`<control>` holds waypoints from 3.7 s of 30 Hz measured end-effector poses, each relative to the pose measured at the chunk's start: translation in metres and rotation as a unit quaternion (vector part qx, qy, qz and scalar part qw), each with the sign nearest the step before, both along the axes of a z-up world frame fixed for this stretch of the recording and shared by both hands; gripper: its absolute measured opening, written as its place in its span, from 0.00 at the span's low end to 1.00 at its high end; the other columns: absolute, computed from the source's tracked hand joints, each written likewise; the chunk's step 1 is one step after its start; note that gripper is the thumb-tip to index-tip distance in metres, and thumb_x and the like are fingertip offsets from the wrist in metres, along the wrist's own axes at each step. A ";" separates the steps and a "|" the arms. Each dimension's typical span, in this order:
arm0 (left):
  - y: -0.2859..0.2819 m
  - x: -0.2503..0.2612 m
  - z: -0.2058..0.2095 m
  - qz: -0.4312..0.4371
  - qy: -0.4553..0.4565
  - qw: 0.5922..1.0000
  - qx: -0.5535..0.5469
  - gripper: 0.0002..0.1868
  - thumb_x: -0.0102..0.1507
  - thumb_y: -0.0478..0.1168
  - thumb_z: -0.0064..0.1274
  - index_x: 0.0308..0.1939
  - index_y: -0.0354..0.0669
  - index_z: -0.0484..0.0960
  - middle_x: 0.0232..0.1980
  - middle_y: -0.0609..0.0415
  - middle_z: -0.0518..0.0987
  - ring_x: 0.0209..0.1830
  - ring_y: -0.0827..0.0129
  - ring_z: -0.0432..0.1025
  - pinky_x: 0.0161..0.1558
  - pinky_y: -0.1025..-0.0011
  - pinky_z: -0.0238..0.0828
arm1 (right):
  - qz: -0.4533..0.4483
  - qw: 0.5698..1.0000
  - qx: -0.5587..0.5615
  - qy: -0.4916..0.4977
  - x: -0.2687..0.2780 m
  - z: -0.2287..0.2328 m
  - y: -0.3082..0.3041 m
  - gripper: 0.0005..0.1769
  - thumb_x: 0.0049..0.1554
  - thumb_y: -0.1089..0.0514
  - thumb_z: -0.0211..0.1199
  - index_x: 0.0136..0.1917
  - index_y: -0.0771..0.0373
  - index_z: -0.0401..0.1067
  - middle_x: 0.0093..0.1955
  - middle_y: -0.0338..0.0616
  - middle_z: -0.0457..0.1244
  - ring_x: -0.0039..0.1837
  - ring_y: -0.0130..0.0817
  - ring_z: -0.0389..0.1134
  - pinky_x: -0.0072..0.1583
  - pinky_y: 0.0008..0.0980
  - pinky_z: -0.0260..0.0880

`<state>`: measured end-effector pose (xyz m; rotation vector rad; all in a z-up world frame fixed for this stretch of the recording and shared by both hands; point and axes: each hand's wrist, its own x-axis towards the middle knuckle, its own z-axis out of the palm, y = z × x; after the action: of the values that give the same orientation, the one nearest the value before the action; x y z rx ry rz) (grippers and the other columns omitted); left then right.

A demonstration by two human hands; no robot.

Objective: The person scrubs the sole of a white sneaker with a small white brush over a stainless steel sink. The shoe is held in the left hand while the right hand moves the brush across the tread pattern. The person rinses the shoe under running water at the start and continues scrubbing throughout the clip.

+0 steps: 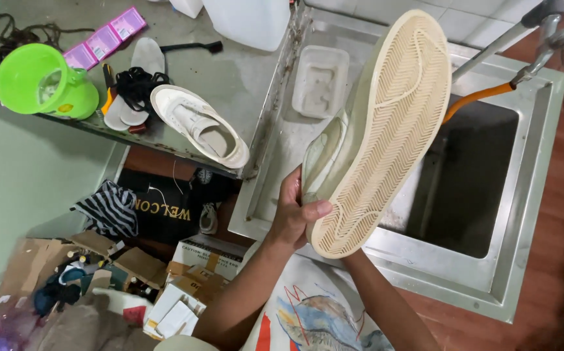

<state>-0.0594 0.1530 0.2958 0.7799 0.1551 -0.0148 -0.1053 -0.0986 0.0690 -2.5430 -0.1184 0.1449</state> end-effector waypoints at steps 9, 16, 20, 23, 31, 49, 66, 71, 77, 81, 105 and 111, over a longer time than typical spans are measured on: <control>-0.002 -0.004 0.008 -0.030 0.038 0.996 -0.080 0.35 0.53 0.44 0.69 0.62 0.36 0.78 0.51 0.44 0.84 0.51 0.65 0.79 0.56 0.57 0.79 | -0.027 0.998 -0.010 -0.056 -0.043 -0.016 -0.012 0.23 0.52 0.57 0.74 0.58 0.72 0.79 0.60 0.62 0.68 0.57 0.73 0.72 0.60 0.61 0.75; -0.001 -0.004 0.002 -0.039 0.045 0.996 -0.065 0.39 0.53 0.46 0.69 0.65 0.34 0.77 0.53 0.41 0.83 0.52 0.60 0.78 0.58 0.52 0.77 | -0.088 0.990 -0.042 -0.104 -0.086 -0.039 -0.054 0.08 0.61 0.66 0.69 0.55 0.66 0.83 0.62 0.54 0.68 0.58 0.62 0.74 0.60 0.50 0.78; -0.004 -0.004 0.010 -0.016 0.038 0.997 -0.067 0.39 0.52 0.46 0.70 0.64 0.35 0.77 0.52 0.43 0.82 0.52 0.61 0.77 0.59 0.52 0.76 | -0.115 0.992 -0.021 -0.056 -0.072 -0.005 -0.045 0.06 0.65 0.69 0.65 0.56 0.66 0.79 0.55 0.53 0.69 0.59 0.56 0.75 0.64 0.52 0.76; -0.006 -0.005 0.014 0.010 0.021 0.998 -0.062 0.37 0.52 0.45 0.70 0.63 0.36 0.77 0.51 0.45 0.82 0.52 0.64 0.76 0.59 0.53 0.76 | -0.174 0.968 0.162 -0.074 -0.052 0.025 -0.039 0.06 0.72 0.70 0.53 0.61 0.68 0.69 0.54 0.51 0.66 0.58 0.51 0.72 0.65 0.54 0.72; -0.008 -0.019 -0.022 0.022 -0.032 0.993 -0.114 0.38 0.57 0.40 0.71 0.68 0.34 0.72 0.57 0.44 0.83 0.56 0.53 0.79 0.55 0.55 0.83 | -0.184 0.817 0.506 -0.205 -0.042 0.190 0.010 0.07 0.77 0.54 0.56 0.67 0.50 0.64 0.62 0.36 0.61 0.53 0.22 0.62 0.48 0.23 0.62; -0.016 0.060 -0.042 0.109 -0.228 0.944 0.211 0.52 0.43 0.52 0.70 0.66 0.25 0.74 0.58 0.54 0.80 0.63 0.68 0.74 0.66 0.71 0.77 | -0.135 0.773 0.499 -0.368 -0.022 0.204 0.059 0.08 0.72 0.57 0.61 0.55 0.53 0.61 0.50 0.50 0.61 0.48 0.51 0.72 0.60 0.51 0.84; -0.056 -0.008 -0.019 0.098 -0.117 0.986 -0.070 0.34 0.62 0.39 0.61 0.71 0.36 0.71 0.61 0.45 0.81 0.61 0.55 0.76 0.61 0.54 0.79 | -0.025 0.821 0.414 -0.394 -0.047 0.230 0.061 0.08 0.63 0.69 0.64 0.50 0.59 0.67 0.53 0.51 0.69 0.59 0.50 0.78 0.68 0.55 0.88; -0.056 -0.010 -0.013 0.098 -0.133 0.981 -0.100 0.33 0.61 0.37 0.61 0.71 0.35 0.73 0.61 0.46 0.82 0.62 0.55 0.77 0.63 0.54 0.79 | 0.027 0.800 0.438 -0.408 -0.049 0.237 0.055 0.12 0.61 0.74 0.62 0.54 0.62 0.67 0.51 0.58 0.66 0.59 0.40 0.78 0.68 0.60 0.86; -0.055 -0.023 -0.022 0.118 -0.087 0.988 -0.044 0.35 0.56 0.31 0.52 0.70 0.38 0.70 0.61 0.45 0.79 0.63 0.53 0.75 0.64 0.49 0.78 | -0.016 0.821 0.423 -0.384 -0.056 0.240 0.057 0.12 0.61 0.72 0.63 0.50 0.62 0.62 0.53 0.62 0.67 0.61 0.54 0.77 0.68 0.61 0.87; -0.053 -0.024 -0.019 0.115 -0.111 0.987 -0.006 0.36 0.56 0.36 0.56 0.70 0.37 0.68 0.62 0.48 0.78 0.63 0.59 0.73 0.64 0.53 0.78 | 0.042 0.792 0.502 -0.345 -0.064 0.230 0.039 0.16 0.59 0.72 0.68 0.58 0.62 0.70 0.62 0.59 0.69 0.69 0.48 0.76 0.74 0.65 0.82; -0.060 -0.043 -0.017 0.168 -0.163 0.969 0.081 0.55 0.64 0.61 0.75 0.77 0.34 0.58 0.74 0.44 0.71 0.76 0.59 0.67 0.76 0.57 0.70 | 0.160 0.587 0.764 0.215 -0.084 0.200 -0.075 0.32 0.61 0.77 0.46 0.78 0.80 0.68 0.84 0.65 0.54 0.92 0.57 0.29 0.88 0.52 0.20; -0.061 -0.044 -0.018 0.193 -0.161 0.961 0.114 0.61 0.62 0.63 0.74 0.80 0.32 0.53 0.79 0.41 0.67 0.81 0.55 0.63 0.82 0.57 0.62 | 0.045 0.786 0.542 -0.293 -0.081 0.226 0.015 0.12 0.58 0.73 0.66 0.53 0.70 0.65 0.64 0.71 0.66 0.71 0.72 0.70 0.75 0.85 0.74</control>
<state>-0.1031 0.0918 0.2774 0.9605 -0.0044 0.5054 -0.1862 -0.0836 0.2950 -1.3332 -0.4241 -0.5453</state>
